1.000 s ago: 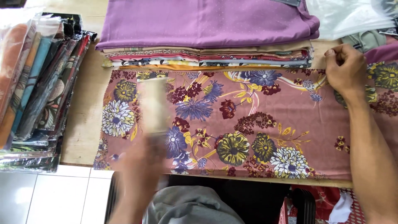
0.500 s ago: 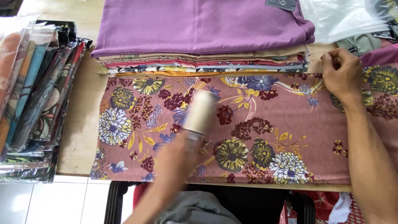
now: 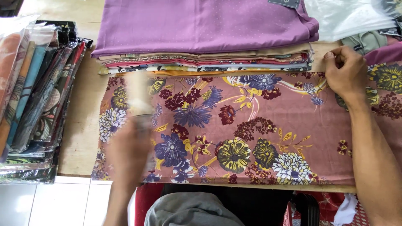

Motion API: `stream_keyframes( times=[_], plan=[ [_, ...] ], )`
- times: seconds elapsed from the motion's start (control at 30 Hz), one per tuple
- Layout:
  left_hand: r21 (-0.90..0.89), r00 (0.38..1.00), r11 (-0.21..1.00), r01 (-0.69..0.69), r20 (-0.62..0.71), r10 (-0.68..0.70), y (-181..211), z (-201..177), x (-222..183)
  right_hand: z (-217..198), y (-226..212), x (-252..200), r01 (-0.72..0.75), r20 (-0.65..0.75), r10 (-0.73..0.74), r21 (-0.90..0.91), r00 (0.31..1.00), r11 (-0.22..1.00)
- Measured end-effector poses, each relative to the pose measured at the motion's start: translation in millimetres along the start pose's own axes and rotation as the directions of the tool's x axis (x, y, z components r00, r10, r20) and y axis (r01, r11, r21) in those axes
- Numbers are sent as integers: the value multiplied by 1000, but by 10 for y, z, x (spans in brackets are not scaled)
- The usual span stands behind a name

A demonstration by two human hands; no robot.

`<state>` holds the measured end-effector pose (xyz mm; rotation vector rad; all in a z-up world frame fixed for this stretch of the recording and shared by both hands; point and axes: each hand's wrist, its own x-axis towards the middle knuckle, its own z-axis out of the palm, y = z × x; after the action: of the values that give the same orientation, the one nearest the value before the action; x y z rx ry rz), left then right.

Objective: A person uses a lint roller to remove debris from a piece of patterned fabric laid out on a table and then folds the fabric.

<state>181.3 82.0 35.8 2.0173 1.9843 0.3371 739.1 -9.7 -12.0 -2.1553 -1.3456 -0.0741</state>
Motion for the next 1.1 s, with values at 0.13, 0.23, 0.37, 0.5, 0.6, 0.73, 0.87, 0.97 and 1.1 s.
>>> stream_keyframes(
  times=[0.13, 0.23, 0.37, 0.5, 0.6, 0.73, 0.87, 0.97, 1.1],
  plan=[
    [-54, 923, 958, -282, 257, 287, 1058, 526, -407, -17, -8, -4, 9, -15, -9, 5, 1000, 1000],
    [-185, 751, 803, -567, 286, 596, 1459, 655, -849, -33, -42, 0, -7, -15, 7, 0, 1000, 1000],
    [-335, 685, 702, -628, 188, 703, 1425, 618, -908, -76, -127, -9, -7, -6, 7, 31, 1000, 999],
    [-281, 820, 823, -495, 163, 549, 986, 447, -402, -40, -68, -1, 2, -15, -2, 2, 1000, 1000],
    [-92, 941, 957, -274, 180, 287, 474, 333, 32, -41, -47, -7, 0, -7, 0, 0, 1000, 1000],
    [20, 985, 999, 25, 168, -28, -80, -184, 362, -23, -3, -8, 21, -11, -21, -2, 1000, 1000],
    [146, 999, 989, 24, 20, -27, -637, -277, 515, -23, -12, 1, 3, -3, -3, -28, 1000, 1000],
    [69, 998, 997, -24, -50, 28, -698, -380, 537, -9, -35, 5, 4, -27, -6, -49, 1000, 999],
    [-221, 994, 970, -103, -51, 94, -421, -310, 614, 69, 10, -3, 105, -104, -117, -115, 988, 988]
  ],
)
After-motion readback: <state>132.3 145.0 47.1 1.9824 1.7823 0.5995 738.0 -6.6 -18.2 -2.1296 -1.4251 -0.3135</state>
